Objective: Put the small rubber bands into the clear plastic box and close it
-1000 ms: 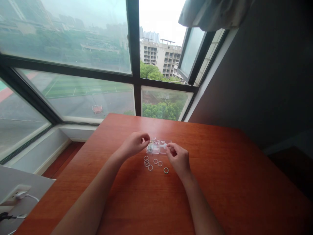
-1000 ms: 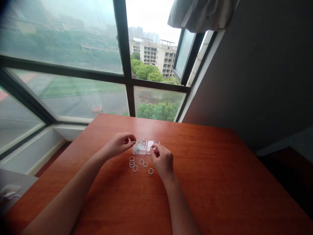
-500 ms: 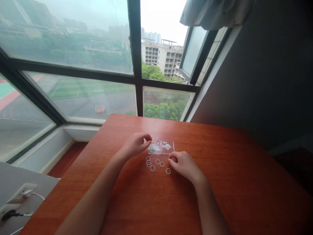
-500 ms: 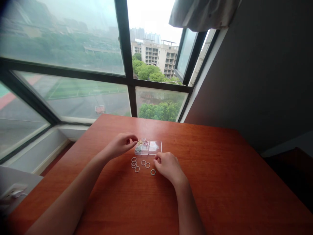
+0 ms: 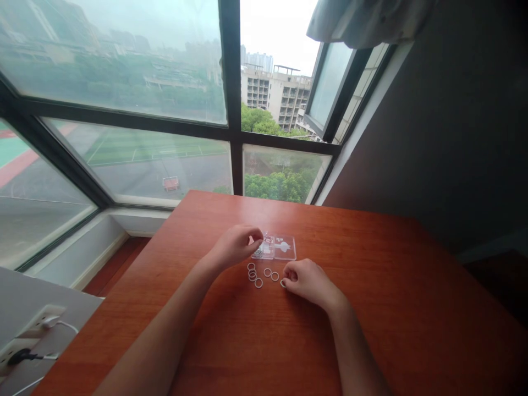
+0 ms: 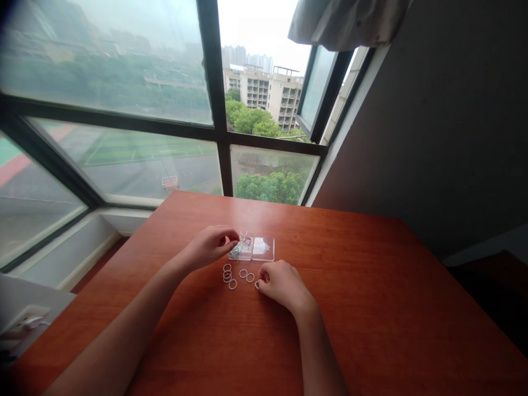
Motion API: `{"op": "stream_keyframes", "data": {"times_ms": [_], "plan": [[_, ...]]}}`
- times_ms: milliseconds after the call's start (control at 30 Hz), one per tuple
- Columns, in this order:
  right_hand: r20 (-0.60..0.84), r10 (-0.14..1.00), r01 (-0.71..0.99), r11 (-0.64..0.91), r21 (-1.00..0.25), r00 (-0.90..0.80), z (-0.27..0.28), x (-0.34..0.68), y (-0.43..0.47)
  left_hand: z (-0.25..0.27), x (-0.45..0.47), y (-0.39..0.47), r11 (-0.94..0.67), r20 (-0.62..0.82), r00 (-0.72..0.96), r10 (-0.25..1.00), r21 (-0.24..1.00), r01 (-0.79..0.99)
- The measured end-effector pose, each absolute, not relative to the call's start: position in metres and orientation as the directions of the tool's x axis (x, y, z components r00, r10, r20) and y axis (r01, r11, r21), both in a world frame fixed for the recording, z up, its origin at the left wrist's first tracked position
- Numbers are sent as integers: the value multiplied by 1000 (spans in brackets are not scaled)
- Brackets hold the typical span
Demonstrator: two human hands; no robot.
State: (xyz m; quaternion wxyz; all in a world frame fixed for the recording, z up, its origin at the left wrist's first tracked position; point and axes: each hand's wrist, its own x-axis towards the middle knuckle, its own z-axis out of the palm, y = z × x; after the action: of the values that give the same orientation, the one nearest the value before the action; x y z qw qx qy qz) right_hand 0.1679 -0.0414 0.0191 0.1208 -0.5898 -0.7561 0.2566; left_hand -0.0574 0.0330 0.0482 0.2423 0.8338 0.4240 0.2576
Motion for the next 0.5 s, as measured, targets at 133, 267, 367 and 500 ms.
{"op": "stream_keyframes", "data": {"times_ms": [133,267,367,500], "plan": [[-21,975,837,178,-518,-221,21,165,-37,51,-56,32,-526,218,513,830,610,592],[175,980,814,180,-552,-97,18,164,-32,52,-51,30,-510,185,531,827,642,572],[293,955,791,210,-575,-41,14,163,-30,49,-45,28,-506,164,568,807,689,519],[353,934,777,257,-575,-49,11,160,-30,45,-37,24,-510,160,619,769,737,444]]}}
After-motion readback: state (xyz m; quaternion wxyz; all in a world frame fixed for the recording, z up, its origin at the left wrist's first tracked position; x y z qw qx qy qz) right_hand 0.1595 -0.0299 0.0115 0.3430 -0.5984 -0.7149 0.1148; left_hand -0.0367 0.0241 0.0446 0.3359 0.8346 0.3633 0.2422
